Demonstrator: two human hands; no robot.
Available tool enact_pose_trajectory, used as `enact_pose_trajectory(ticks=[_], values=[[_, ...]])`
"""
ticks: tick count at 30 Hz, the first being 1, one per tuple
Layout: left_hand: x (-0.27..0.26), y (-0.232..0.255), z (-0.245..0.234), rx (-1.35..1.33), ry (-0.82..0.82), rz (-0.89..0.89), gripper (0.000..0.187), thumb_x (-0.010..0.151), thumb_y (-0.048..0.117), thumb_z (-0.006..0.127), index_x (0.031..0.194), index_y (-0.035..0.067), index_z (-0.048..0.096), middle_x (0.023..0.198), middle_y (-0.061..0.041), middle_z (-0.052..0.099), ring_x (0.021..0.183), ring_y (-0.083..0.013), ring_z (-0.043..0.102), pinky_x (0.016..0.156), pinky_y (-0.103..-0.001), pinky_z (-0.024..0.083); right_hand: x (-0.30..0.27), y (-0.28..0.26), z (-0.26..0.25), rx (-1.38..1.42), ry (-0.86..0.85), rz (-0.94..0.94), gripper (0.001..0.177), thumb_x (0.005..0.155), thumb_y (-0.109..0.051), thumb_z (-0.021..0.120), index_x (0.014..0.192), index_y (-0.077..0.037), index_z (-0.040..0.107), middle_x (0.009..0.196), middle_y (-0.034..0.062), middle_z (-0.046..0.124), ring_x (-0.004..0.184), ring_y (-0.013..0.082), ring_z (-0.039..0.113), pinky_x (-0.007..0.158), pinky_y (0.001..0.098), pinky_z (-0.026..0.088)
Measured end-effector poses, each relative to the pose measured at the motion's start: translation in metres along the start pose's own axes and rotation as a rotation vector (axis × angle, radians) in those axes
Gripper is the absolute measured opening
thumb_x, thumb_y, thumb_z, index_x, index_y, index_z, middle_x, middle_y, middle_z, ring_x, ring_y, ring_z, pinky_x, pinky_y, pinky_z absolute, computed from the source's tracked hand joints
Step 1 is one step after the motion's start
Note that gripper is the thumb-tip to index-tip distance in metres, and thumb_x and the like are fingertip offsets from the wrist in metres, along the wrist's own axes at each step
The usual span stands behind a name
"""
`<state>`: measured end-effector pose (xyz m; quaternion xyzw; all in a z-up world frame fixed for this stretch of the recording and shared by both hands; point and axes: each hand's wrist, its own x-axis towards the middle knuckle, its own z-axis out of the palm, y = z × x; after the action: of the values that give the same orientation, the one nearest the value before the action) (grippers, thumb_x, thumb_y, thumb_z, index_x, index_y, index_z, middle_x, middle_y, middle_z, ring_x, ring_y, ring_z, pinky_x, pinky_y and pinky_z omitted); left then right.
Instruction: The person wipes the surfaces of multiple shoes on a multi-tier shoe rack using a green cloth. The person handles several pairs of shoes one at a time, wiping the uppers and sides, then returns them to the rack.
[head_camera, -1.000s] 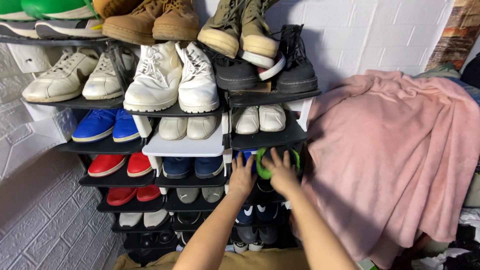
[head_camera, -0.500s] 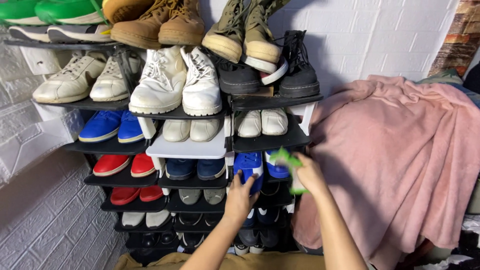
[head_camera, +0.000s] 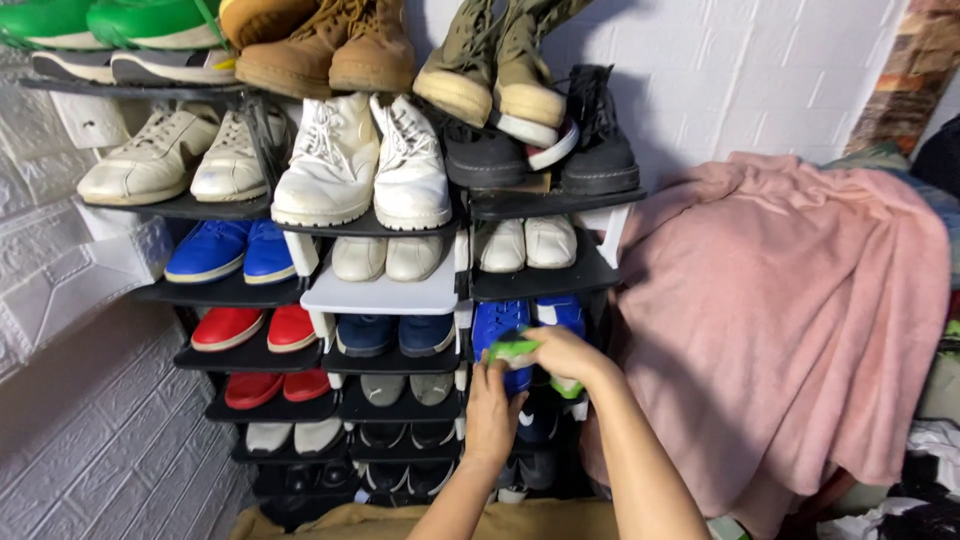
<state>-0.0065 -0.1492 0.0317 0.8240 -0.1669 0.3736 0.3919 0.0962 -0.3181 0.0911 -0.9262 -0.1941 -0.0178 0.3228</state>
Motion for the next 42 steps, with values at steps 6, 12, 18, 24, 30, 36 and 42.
enact_pose_trajectory(ticks=[6, 12, 18, 24, 30, 36, 42], values=[[-0.004, -0.011, 0.012, 0.009, 0.123, 0.055, 0.079, 0.073, 0.008, 0.084, 0.133, -0.008, 0.035, 0.142, -0.035, 0.048, 0.116, -0.0493, 0.059, 0.094, -0.047, 0.053, 0.031, 0.025, 0.061, -0.48, 0.53, -0.392, 0.069, 0.067, -0.003, 0.057, 0.135, -0.014, 0.065, 0.143, 0.0133, 0.062, 0.129, 0.0368, 0.051, 0.103, 0.0347, 0.044], [0.004, -0.008, 0.002, -0.145, 0.044, -0.312, 0.095, 0.071, 0.012, 0.086, 0.144, -0.004, 0.028, 0.128, -0.022, 0.065, 0.112, -0.037, 0.068, 0.092, -0.041, 0.055, -0.027, -0.061, 0.014, -0.371, -0.171, -0.154, 0.042, 0.09, -0.006, 0.056, 0.13, -0.01, 0.069, 0.131, 0.0183, 0.067, 0.124, 0.0409, 0.059, 0.104, 0.0493, 0.047], [0.011, -0.003, -0.004, -0.082, 0.131, -0.177, 0.108, 0.052, 0.018, 0.098, 0.135, -0.003, 0.032, 0.131, -0.022, 0.064, 0.116, -0.0419, 0.062, 0.094, -0.045, 0.052, 0.006, -0.006, -0.008, -0.139, 0.47, -0.169, 0.041, 0.089, 0.001, 0.054, 0.127, -0.008, 0.068, 0.132, 0.0207, 0.067, 0.126, 0.0327, 0.065, 0.111, 0.0395, 0.049], [0.006, -0.016, 0.001, 0.043, -0.022, -0.244, 0.102, 0.065, 0.012, 0.089, 0.146, -0.001, 0.029, 0.125, -0.025, 0.061, 0.115, -0.0418, 0.062, 0.093, -0.044, 0.054, -0.026, -0.026, 0.066, -0.539, 0.457, -0.47, 0.069, 0.062, -0.006, 0.073, 0.13, -0.012, 0.064, 0.138, 0.0288, 0.061, 0.125, 0.0531, 0.053, 0.104, 0.0496, 0.043], [0.008, -0.02, 0.001, -0.014, 0.12, -0.038, 0.093, 0.071, 0.014, 0.091, 0.14, -0.007, 0.033, 0.125, -0.027, 0.062, 0.111, -0.0443, 0.063, 0.092, -0.046, 0.052, -0.054, -0.045, -0.009, -0.293, -0.238, 0.084, 0.057, 0.083, 0.008, 0.049, 0.128, -0.013, 0.077, 0.119, 0.0192, 0.077, 0.107, 0.0283, 0.078, 0.098, 0.0338, 0.058], [0.012, 0.011, -0.017, 0.047, -0.028, -0.179, 0.096, 0.063, 0.023, 0.094, 0.139, -0.001, 0.04, 0.12, -0.022, 0.062, 0.11, -0.0414, 0.062, 0.089, -0.045, 0.053, -0.024, -0.011, 0.05, -0.508, 0.653, -0.566, 0.063, 0.064, 0.007, 0.06, 0.124, -0.007, 0.074, 0.135, 0.0302, 0.064, 0.125, 0.0487, 0.057, 0.104, 0.0487, 0.044], [0.012, -0.009, -0.006, 0.227, -0.076, 0.106, 0.079, 0.07, 0.024, 0.09, 0.137, 0.014, 0.05, 0.134, -0.025, 0.054, 0.108, -0.0449, 0.063, 0.078, -0.047, 0.059, -0.037, 0.017, 0.003, -0.173, -0.164, -0.148, 0.06, 0.081, 0.007, 0.053, 0.133, -0.018, 0.069, 0.132, 0.0123, 0.069, 0.12, 0.0245, 0.07, 0.105, 0.0367, 0.052]])
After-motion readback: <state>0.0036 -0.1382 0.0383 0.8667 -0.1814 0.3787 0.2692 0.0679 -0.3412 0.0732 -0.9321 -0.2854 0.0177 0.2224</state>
